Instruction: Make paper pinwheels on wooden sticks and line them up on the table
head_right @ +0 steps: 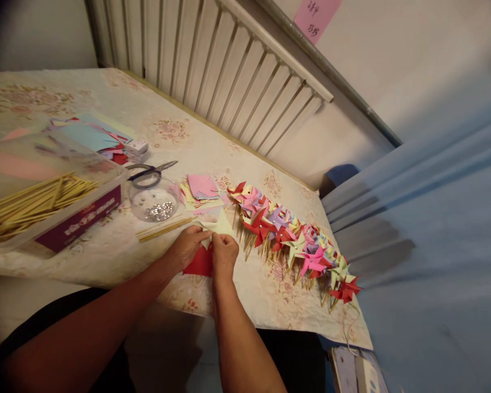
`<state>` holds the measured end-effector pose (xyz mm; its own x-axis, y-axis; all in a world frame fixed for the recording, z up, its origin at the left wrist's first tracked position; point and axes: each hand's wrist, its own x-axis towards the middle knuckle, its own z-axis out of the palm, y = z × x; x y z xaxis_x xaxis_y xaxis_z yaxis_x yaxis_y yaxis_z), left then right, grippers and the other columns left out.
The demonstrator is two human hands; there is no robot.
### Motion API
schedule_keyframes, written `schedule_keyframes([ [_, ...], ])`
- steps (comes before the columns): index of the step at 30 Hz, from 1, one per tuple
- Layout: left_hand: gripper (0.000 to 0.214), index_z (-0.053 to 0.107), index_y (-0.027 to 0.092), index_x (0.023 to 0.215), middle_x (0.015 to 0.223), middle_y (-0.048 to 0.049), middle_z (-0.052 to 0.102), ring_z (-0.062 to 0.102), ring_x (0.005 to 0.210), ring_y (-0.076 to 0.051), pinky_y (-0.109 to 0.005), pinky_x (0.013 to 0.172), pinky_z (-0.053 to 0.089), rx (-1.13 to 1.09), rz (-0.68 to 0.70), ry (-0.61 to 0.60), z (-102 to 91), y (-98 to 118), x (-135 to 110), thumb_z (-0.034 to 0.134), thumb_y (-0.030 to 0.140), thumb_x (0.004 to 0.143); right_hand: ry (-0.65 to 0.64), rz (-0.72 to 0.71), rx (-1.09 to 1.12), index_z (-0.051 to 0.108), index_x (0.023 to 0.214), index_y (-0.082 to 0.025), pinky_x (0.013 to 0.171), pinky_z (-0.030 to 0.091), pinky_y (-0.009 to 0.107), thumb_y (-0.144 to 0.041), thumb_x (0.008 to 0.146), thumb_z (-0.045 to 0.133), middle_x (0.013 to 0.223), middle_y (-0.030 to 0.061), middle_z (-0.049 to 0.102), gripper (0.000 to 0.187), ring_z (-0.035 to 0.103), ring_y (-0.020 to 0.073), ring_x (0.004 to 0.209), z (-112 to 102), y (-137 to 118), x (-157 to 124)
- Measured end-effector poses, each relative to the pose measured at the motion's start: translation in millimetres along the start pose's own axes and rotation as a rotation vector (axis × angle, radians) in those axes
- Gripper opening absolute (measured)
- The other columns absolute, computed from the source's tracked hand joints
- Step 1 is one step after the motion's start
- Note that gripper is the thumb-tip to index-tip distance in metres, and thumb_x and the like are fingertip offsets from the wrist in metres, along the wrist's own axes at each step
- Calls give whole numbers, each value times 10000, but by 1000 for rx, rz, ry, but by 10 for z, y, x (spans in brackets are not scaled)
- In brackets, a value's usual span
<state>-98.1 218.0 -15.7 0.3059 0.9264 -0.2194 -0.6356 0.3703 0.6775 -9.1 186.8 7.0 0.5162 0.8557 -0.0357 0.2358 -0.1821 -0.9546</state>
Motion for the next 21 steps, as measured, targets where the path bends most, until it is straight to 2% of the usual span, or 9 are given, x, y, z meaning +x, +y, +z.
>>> schedule_keyframes([
  [8,260,556,181,601,504,53,555,483,465,-105,-248,520,405,57,-8,20,11,15,-17,781,292,534,21,36,22,534,479,-195,472,311,235,-383,677,610,441,-54,484,284,381,99,448,10,14,-12],
  [15,254,555,172,600,536,45,560,506,508,-107,-239,532,401,73,40,5,11,11,-38,769,306,570,32,30,-14,551,530,-193,501,343,240,-413,699,606,496,-43,509,282,405,110,489,6,1,-73],
  [18,221,614,157,657,576,25,607,544,532,-123,-250,564,425,76,41,-4,4,24,-34,762,305,587,100,-25,-71,619,660,-189,532,369,245,-413,692,624,549,-44,528,226,442,128,531,-33,-12,-151],
  [21,224,655,152,709,606,2,645,585,559,-147,-271,604,455,54,19,-48,-9,49,-32,762,313,596,243,-139,-123,660,815,-180,592,399,251,-404,703,627,615,-35,554,253,481,142,586,-176,-69,-175],
])
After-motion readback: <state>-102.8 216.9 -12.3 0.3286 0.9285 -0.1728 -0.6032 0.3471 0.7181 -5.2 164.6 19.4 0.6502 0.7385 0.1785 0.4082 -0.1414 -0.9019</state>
